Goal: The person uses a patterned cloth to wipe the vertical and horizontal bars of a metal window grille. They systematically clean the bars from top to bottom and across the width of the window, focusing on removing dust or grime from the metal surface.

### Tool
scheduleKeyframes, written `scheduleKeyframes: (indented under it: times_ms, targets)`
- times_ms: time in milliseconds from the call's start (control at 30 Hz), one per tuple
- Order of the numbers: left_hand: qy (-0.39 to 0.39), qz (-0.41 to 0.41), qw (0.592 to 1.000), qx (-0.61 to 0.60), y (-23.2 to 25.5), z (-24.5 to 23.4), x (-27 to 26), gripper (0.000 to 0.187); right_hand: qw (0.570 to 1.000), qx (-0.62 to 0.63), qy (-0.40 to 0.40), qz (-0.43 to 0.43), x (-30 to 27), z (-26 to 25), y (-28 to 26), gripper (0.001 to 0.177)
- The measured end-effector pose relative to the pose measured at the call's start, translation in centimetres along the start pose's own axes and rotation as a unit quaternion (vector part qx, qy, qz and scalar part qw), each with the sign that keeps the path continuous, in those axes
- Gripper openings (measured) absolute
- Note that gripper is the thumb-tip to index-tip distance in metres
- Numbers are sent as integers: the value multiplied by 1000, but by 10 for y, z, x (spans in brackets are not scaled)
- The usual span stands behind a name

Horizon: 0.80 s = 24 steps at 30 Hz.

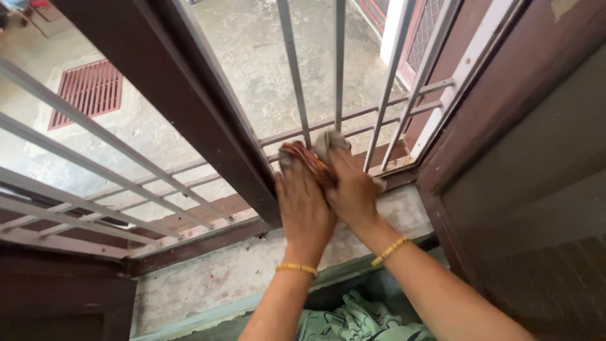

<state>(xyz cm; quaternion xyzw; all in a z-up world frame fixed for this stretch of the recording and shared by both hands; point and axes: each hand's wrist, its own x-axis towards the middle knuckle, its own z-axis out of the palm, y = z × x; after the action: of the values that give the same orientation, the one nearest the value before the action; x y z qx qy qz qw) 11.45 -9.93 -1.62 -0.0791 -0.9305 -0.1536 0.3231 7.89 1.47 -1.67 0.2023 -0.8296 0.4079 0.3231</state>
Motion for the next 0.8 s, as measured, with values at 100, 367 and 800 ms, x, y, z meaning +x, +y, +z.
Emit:
scheduleKeyframes:
  times_ms: [100, 367, 800]
  targets:
    - [-72, -13, 986, 148, -13, 4, 19, 59, 986, -100, -130, 42, 23, 21, 6, 54]
    - [-184, -69, 944, 266, -9, 16, 69, 41, 943, -198, -265, 49, 70, 27, 22, 25]
    - [59, 19, 991, -117, -26, -53, -11, 53, 997, 69, 30, 23, 2, 5, -43, 25]
